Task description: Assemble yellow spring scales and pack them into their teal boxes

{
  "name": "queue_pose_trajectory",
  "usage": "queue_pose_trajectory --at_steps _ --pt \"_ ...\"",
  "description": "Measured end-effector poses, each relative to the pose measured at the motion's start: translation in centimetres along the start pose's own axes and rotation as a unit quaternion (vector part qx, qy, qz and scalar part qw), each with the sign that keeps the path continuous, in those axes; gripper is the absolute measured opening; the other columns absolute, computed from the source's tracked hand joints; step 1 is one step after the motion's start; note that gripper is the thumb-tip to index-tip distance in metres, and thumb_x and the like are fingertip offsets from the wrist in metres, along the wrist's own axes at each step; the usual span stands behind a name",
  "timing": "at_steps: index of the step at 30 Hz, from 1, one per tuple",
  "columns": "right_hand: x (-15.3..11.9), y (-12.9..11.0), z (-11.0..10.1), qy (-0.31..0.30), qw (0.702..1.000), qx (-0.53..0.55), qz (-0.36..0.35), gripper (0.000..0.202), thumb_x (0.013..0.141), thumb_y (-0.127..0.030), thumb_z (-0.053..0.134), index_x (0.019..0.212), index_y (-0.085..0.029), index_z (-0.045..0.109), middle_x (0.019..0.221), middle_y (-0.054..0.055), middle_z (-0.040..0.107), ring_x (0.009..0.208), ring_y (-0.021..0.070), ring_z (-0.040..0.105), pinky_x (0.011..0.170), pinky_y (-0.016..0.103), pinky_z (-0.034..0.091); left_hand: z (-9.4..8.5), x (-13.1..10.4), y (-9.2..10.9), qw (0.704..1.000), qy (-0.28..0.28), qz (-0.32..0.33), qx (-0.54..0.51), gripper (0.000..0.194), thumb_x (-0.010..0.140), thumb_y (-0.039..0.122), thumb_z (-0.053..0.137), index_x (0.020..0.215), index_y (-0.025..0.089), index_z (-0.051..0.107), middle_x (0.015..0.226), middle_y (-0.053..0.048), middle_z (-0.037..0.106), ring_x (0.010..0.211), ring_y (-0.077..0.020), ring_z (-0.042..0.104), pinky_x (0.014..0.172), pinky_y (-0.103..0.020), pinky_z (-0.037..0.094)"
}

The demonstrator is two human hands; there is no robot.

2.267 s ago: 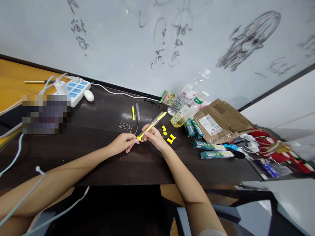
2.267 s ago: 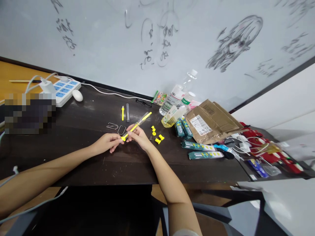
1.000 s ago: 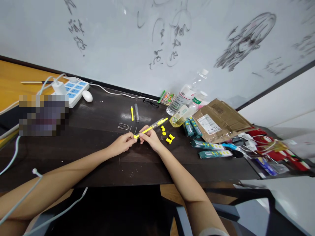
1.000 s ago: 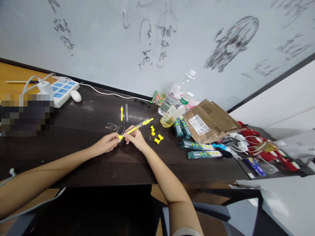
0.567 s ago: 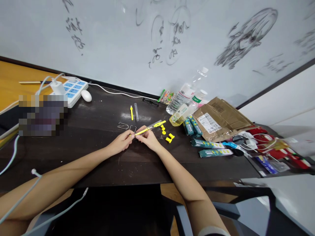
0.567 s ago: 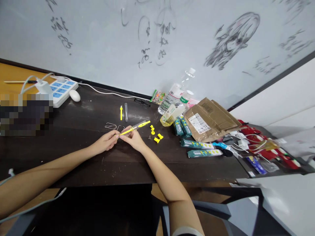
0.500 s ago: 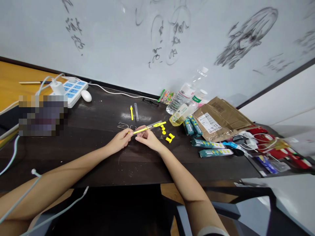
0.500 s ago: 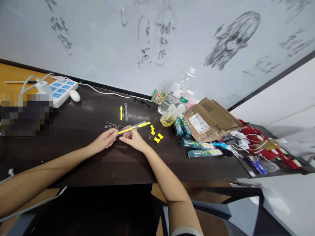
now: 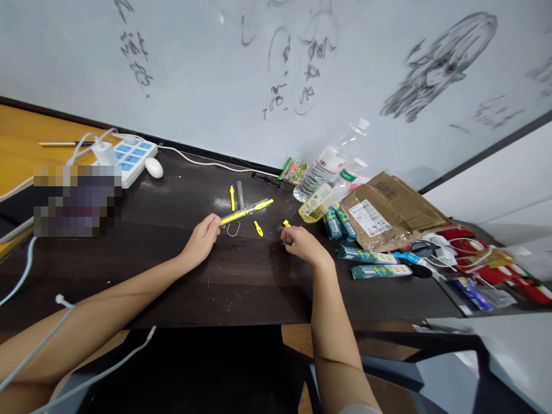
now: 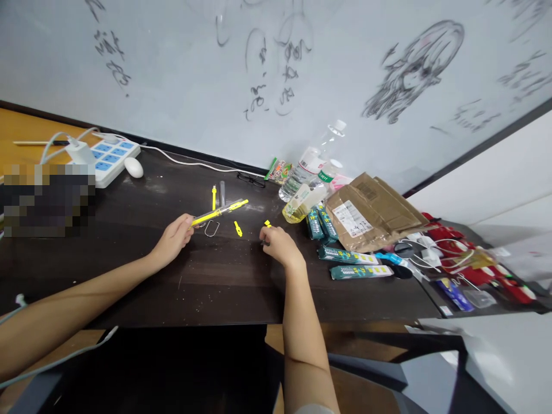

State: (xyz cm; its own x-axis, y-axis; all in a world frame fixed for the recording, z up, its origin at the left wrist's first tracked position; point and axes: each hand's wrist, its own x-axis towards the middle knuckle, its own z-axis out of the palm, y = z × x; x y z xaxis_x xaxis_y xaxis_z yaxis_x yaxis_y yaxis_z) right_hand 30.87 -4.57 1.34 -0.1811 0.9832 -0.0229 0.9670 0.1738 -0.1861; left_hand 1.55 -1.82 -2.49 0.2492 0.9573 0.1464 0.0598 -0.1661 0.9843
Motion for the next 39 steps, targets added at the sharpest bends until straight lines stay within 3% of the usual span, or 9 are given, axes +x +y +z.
queue_pose_trajectory --at_steps 9,15,21,30,39 --pt "0.2 -1.2 0.2 -0.004 0.999 -0.029 0.016 0.022 0.069 -0.003 0.055 0.079 -0.021 0.061 0.070 0.002 0.062 0.075 0.0179 0.050 0.063 0.025 0.030 0.2 -0.1 0.1 1.000 -0.013 -0.001 0.001 0.029 0.091 0.044 0.037 0.078 0.019 0.046 0.059 0.005 0.034 0.046 -0.0080 0.029 0.042 -0.020 0.023" --pt "0.0 -1.5 -0.2 0.033 0.995 0.092 0.003 0.024 0.068 -0.009 0.055 0.089 -0.021 0.051 0.068 -0.003 0.055 0.066 0.0135 0.048 0.060 0.024 0.031 0.0 0.0 0.3 1.000 -0.010 -0.003 0.027 0.027 0.089 0.039 0.035 0.073 0.020 0.044 0.056 0.005 0.033 0.046 -0.0096 0.030 0.042 -0.022 0.023" --pt "0.1 -2.7 -0.6 0.125 0.931 0.332 -0.080 0.007 0.078 -0.019 0.052 0.085 -0.020 0.049 0.076 -0.002 0.049 0.066 0.0112 0.045 0.062 0.024 0.039 -0.4 0.1 0.3 0.998 0.014 0.007 0.068 0.022 0.085 0.033 0.035 0.069 0.020 0.043 0.056 0.004 0.039 0.049 -0.0112 0.035 0.044 -0.022 0.027" --pt "0.5 -2.6 -0.5 0.132 0.847 0.507 -0.088 0.015 0.082 -0.032 0.061 0.089 -0.021 0.055 0.079 -0.002 0.049 0.069 0.0106 0.050 0.075 0.031 0.052 -0.8 0.5 0.2 0.996 0.049 0.013 0.075 0.022 0.082 0.032 0.034 0.068 0.020 0.046 0.053 0.004 0.039 0.048 -0.0113 0.034 0.044 -0.023 0.027" --pt "0.4 -2.9 -0.7 0.107 0.835 0.532 -0.091 0.023 0.079 -0.040 0.066 0.085 -0.020 0.055 0.082 -0.002 0.053 0.066 0.0085 0.053 0.076 0.031 0.055 -0.6 0.6 0.3 0.995 0.066 0.015 0.078 0.021 0.080 0.031 0.034 0.068 0.020 0.047 0.054 0.003 0.040 0.047 -0.0117 0.035 0.043 -0.023 0.028"
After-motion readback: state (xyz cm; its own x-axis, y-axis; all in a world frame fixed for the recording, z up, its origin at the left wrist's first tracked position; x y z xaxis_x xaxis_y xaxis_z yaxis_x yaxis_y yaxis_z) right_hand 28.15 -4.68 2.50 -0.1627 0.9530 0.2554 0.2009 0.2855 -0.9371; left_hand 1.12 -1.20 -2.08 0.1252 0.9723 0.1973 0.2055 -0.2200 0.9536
